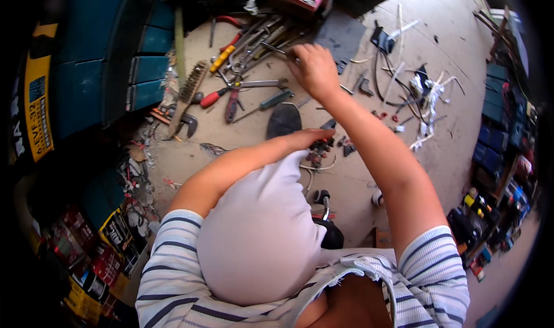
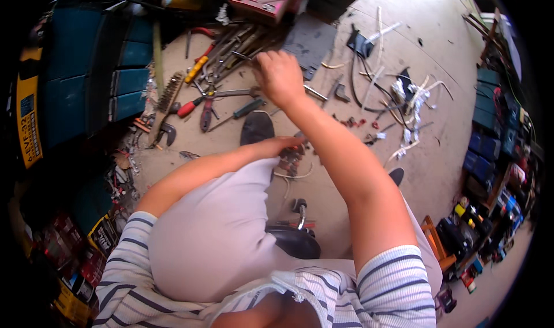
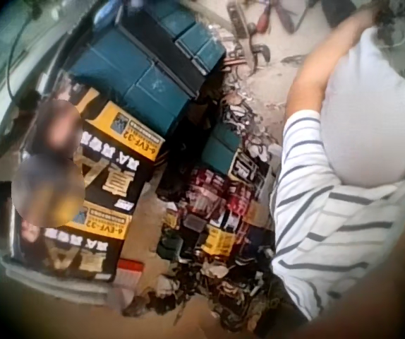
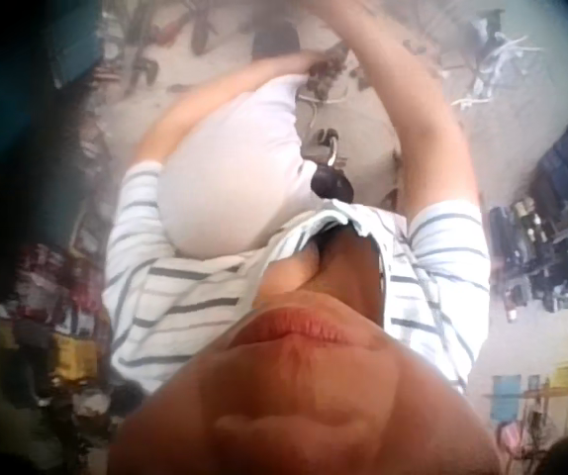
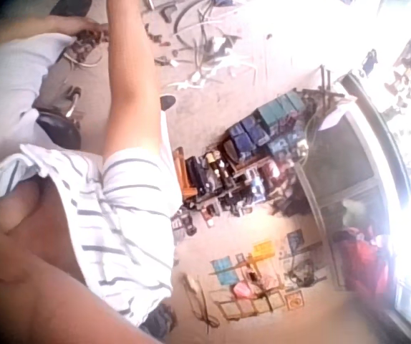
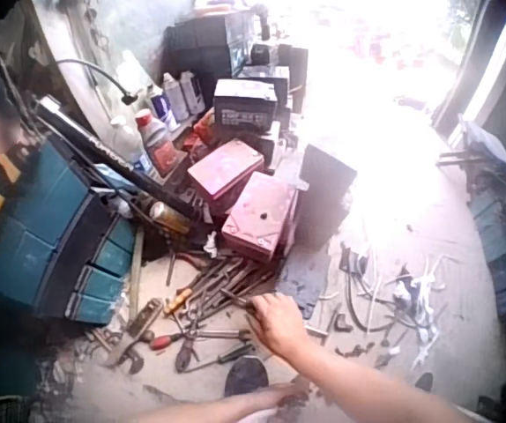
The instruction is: The person sits on a low stool in a cluttered workshop, handling a bundle of multicolored wires and small electrical components. They sort through the wires, move to a scooter to inspect its wiring, and then return to the stool to assemble small parts, possibly switches or connectors, using their hands.
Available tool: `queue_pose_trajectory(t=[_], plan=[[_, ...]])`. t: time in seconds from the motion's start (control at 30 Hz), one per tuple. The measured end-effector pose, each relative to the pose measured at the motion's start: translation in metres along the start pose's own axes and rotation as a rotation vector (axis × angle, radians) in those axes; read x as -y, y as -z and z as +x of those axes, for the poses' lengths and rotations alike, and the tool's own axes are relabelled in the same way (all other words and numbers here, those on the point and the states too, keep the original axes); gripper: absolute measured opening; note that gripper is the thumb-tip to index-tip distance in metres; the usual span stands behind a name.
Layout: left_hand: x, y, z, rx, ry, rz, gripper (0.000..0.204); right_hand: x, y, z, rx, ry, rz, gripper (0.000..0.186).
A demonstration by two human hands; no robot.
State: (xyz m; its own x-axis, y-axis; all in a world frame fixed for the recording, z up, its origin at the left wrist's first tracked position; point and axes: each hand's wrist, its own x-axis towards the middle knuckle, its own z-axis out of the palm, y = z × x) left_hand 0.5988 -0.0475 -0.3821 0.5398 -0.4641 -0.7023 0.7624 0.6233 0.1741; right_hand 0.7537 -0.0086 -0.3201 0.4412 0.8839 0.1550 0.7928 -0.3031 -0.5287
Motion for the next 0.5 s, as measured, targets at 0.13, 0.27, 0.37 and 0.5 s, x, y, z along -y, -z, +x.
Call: queue_pose_trajectory(t=[0.13,0.27,0.37,0.5], plan=[[0.008,0.02,0.017,0.119,-0.036,0.02,0.055,0.01,0.029,-0.082,-0.048,-0.293,0.225,0.018],[-0.003,-0.002,-0.002,0.026,-0.098,-0.049,0.055,0.024,0.052,-0.153,-0.029,-0.61,0.361,0.02],[-0.007,-0.009,-0.007,-0.068,-0.05,-0.045,0.058,0.043,0.07,-0.179,0.078,-0.692,0.558,0.025],[-0.009,0.0,-0.008,0.056,-0.019,-0.113,0.054,0.018,0.066,-0.184,0.084,-0.711,0.366,0.026]])
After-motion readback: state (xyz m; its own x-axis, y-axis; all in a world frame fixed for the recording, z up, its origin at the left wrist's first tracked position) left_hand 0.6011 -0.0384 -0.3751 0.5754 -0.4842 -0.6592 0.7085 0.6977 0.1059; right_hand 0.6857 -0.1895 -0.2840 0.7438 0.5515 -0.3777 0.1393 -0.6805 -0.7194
